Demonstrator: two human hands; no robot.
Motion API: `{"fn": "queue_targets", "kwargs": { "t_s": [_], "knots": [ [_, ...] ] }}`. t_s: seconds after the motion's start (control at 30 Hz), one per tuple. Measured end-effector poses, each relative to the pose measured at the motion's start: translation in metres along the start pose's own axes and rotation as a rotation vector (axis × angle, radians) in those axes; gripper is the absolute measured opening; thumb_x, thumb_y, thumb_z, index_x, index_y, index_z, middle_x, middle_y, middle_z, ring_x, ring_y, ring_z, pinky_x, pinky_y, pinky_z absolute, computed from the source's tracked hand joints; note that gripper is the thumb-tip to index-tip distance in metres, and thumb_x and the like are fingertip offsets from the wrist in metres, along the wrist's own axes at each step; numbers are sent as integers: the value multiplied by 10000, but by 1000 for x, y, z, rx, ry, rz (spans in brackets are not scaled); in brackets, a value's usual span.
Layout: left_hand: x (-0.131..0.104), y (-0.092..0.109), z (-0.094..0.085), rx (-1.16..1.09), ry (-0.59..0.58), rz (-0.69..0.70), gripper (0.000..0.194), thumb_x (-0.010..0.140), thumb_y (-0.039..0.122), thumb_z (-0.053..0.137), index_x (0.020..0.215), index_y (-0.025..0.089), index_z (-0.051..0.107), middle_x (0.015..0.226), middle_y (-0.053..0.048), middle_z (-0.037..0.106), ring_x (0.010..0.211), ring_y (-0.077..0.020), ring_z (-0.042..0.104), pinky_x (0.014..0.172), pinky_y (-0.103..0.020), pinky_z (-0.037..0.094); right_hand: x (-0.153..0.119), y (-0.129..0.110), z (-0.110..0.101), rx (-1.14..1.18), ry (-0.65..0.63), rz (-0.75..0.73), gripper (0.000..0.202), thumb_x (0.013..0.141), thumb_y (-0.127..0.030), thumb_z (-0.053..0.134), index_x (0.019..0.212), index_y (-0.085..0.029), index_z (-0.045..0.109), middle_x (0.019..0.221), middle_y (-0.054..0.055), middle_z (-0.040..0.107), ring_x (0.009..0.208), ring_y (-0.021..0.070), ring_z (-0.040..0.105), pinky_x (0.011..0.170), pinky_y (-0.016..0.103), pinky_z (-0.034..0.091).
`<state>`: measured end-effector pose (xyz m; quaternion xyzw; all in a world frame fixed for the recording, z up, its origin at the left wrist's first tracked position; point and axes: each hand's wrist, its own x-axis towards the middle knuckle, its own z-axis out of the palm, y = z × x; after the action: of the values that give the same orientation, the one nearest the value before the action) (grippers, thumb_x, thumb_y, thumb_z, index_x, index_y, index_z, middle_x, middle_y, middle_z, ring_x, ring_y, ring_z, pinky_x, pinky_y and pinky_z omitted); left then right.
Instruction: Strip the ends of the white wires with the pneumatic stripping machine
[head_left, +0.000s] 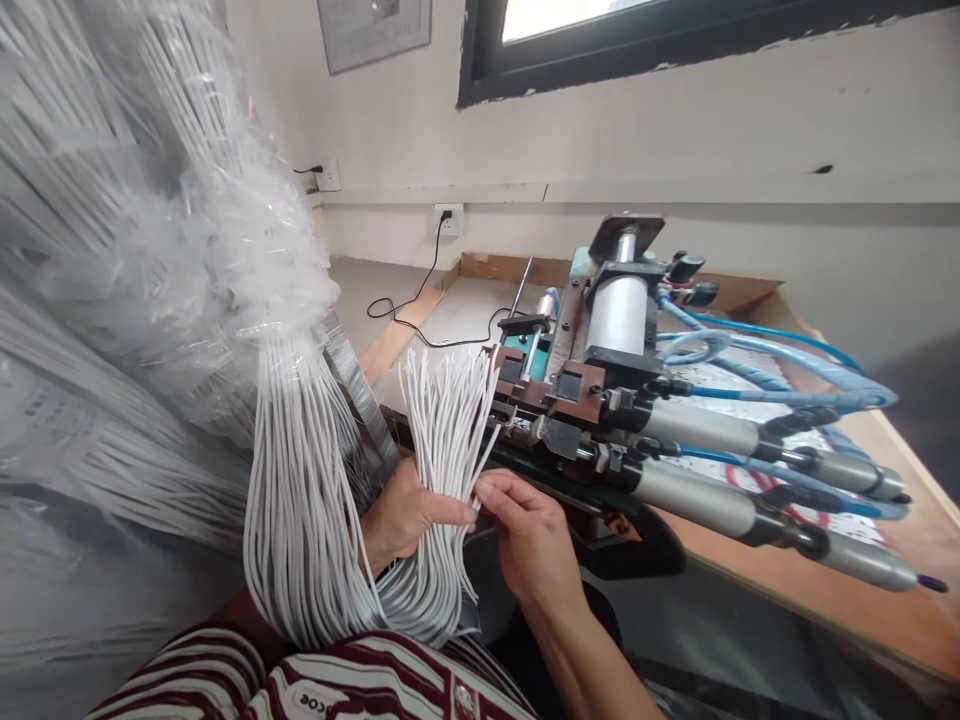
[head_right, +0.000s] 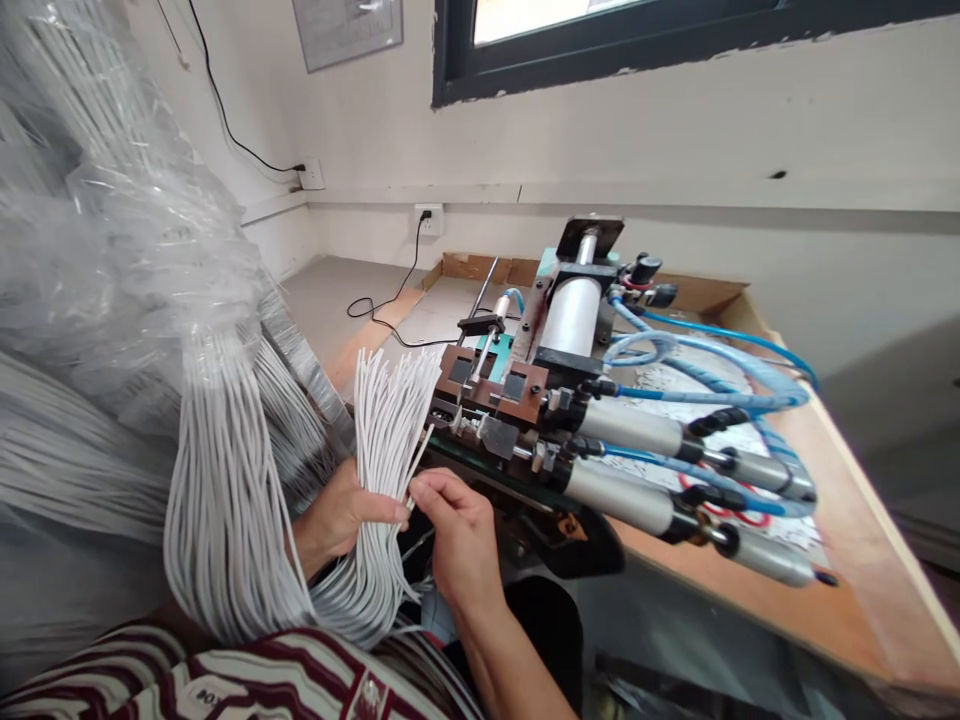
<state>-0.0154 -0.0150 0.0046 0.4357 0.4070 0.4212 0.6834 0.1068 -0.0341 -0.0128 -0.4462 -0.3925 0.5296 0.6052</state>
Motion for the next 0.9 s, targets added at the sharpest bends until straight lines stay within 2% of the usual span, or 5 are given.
{"fn": "queue_targets", "kwargs": {
  "t_s": [0.3,0.43,0.53,0.73,0.9],
  "knots": [
    [-2,-1,-3,-83,89,-10,153,469,43,653,597,114,612,503,20,590,456,-105,512,473,-238,407,-10,18,-17,-35,228,26,237,745,-392,597,772,-173,684,712,47,625,612,148,506,542,255,383],
    [-1,3,-1,-139,191,55,208,472,28,657,656,119,620,546,26,589,502,-107,527,520,-242,426,-20,18,-19,-218,-102,106,236,706,-391,634,732,-165,695,641,44,615,583,164,523,532,258,409],
    [2,6,0,-152,225,72,193,475,33,665,641,121,616,543,29,580,506,-106,523,532,-245,428,-23,21,-16,-286,-196,9,147,690,-333,658,688,-190,690,661,30,603,623,169,538,578,254,428],
    [12,8,-2,-144,266,149,243,480,51,687,711,117,652,654,-3,642,598,-135,564,609,-264,455,-14,29,-24,-218,5,30,160,650,-343,690,700,-193,714,638,35,614,583,164,530,533,257,422],
    [20,11,-3,-124,320,168,187,504,68,693,678,122,650,609,16,637,572,-129,563,596,-252,450,6,23,-18,160,210,175,242,612,-368,727,754,-173,713,590,14,591,478,89,434,421,201,334]
  ]
}}
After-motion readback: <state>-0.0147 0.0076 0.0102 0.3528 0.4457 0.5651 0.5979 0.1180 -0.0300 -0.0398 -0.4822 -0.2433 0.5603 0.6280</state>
